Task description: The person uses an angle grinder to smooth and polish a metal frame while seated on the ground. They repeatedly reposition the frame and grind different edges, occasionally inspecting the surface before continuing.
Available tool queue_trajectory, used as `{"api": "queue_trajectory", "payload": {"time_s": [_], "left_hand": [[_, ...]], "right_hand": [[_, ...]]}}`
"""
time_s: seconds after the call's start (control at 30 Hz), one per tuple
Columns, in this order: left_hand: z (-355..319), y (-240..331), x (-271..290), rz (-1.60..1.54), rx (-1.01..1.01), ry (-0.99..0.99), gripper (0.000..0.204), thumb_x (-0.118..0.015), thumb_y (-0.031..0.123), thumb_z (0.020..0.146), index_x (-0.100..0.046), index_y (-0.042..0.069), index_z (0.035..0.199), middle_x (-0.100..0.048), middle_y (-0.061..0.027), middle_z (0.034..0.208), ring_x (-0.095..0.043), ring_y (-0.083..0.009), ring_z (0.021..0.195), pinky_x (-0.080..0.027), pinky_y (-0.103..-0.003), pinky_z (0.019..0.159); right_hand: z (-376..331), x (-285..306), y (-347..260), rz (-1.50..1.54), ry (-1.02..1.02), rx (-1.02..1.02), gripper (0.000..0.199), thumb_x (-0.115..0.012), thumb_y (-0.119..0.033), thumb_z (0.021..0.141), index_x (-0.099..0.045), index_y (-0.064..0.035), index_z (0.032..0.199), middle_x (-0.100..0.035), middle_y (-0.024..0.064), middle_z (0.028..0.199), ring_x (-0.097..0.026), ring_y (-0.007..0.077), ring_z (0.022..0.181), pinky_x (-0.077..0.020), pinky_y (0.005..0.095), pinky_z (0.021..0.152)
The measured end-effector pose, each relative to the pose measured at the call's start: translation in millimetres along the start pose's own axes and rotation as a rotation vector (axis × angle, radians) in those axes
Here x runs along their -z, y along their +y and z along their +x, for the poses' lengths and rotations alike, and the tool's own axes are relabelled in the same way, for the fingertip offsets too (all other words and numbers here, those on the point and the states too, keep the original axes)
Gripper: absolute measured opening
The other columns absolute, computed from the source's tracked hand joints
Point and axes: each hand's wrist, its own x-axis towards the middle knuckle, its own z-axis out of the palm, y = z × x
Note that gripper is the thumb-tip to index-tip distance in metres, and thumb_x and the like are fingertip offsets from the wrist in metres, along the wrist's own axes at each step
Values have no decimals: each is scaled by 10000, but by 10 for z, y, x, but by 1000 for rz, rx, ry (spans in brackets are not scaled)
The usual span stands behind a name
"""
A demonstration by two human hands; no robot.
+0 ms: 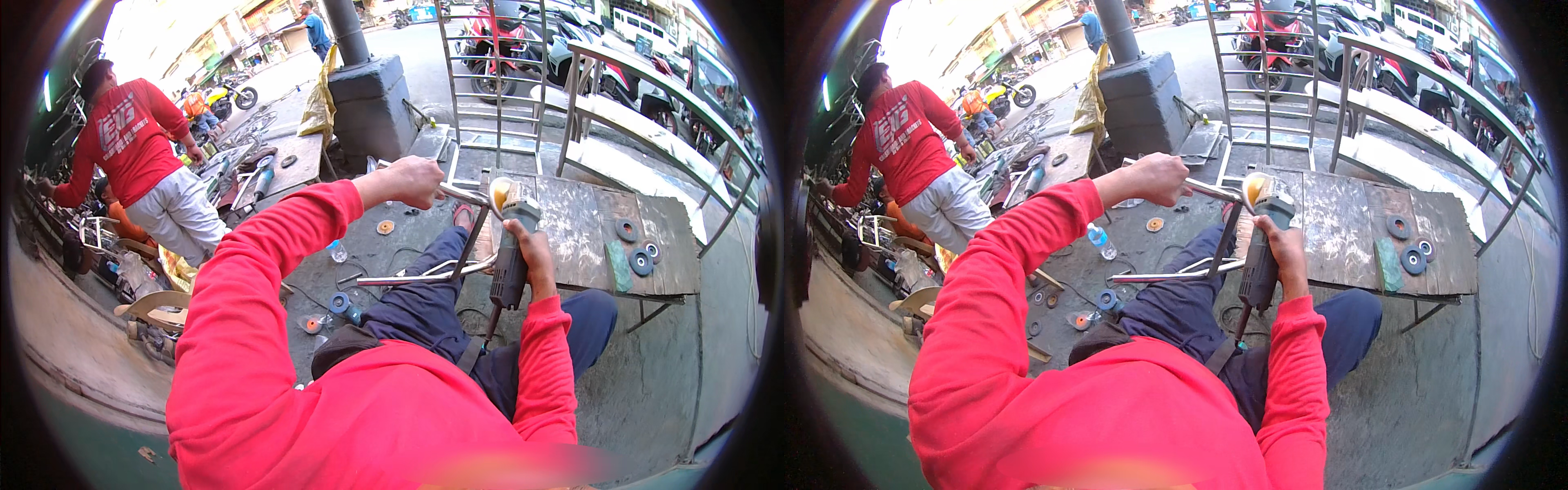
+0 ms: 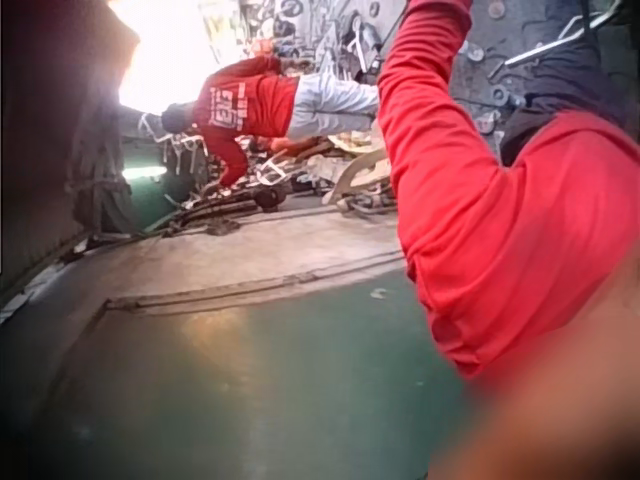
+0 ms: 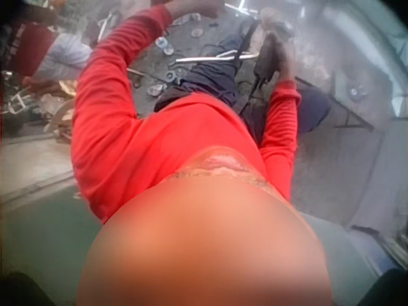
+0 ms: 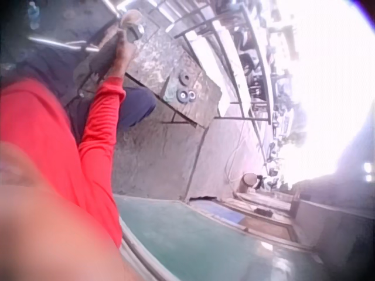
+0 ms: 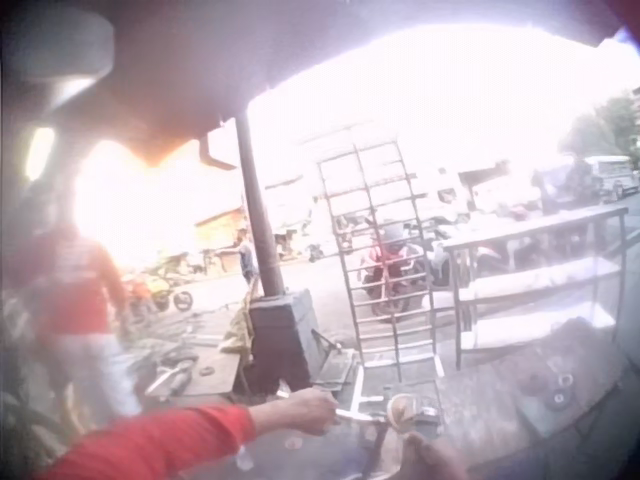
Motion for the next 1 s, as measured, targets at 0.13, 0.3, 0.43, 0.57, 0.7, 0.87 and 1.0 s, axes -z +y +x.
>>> {"api": "queue_trajectory", "payload": {"time_s": [0.13, 0.3, 0.43, 0.57, 0.7, 0.87, 1.0], "left_hand": [[-32, 12, 2, -24, 38, -34, 305, -609, 246, 809, -691, -31, 712, -653, -235, 717, -667, -376, 709, -552, -441, 669], [11, 74, 9, 8, 21, -20, 284, -627, 244, 785, -692, -20, 704, -659, -228, 728, -669, -366, 701, -553, -435, 660], [32, 118, 27, -1, 28, -22, 290, -632, 255, 783, -693, -16, 700, -658, -225, 723, -669, -370, 692, -553, -436, 657], [18, 111, 64, -11, 67, -53, 285, -626, 249, 791, -700, -15, 710, -659, -236, 731, -675, -369, 708, -554, -431, 645], [39, 166, 83, -13, 105, -53, 227, -627, 200, 723, -704, -13, 740, -672, -230, 765, -684, -359, 736, -556, -424, 670], [59, 286, 166, 84, 106, 20, 195, -661, 210, 732, -711, 22, 725, -687, -179, 755, -698, -309, 733, -554, -399, 643], [-14, 255, 322, 125, 77, 4, 205, -699, 228, 789, -704, 28, 743, -680, -171, 745, -692, -329, 732, -549, -411, 633]], "right_hand": [[36, 53, 15, -52, 58, -82, 389, -788, -267, 710, -647, 68, 848, -628, 79, 702, -594, 174, 494, -494, 333, 455], [30, 140, -34, -70, 187, -90, 426, -790, -297, 702, -633, 70, 850, -615, 92, 677, -597, 194, 483, -502, 350, 441], [-82, 88, -91, -46, 10, -63, 430, -752, -349, 725, -626, 46, 836, -591, 62, 660, -567, 167, 467, -472, 315, 434], [-73, 67, -106, -83, -5, -41, 410, -750, -356, 724, -639, 25, 829, -583, 46, 653, -567, 161, 482, -465, 319, 443], [20, 208, -52, -2, 144, -135, 411, -746, -356, 728, -649, 20, 862, -581, 42, 668, -556, 154, 482, -461, 306, 444], [44, 466, -58, 32, 169, -83, 433, -770, -349, 710, -649, 25, 892, -602, 47, 703, -576, 154, 516, -475, 304, 469], [-31, 625, -136, 89, 157, -77, 410, -729, -403, 758, -651, -44, 941, -587, 14, 729, -557, 130, 543, -449, 281, 486]]}}
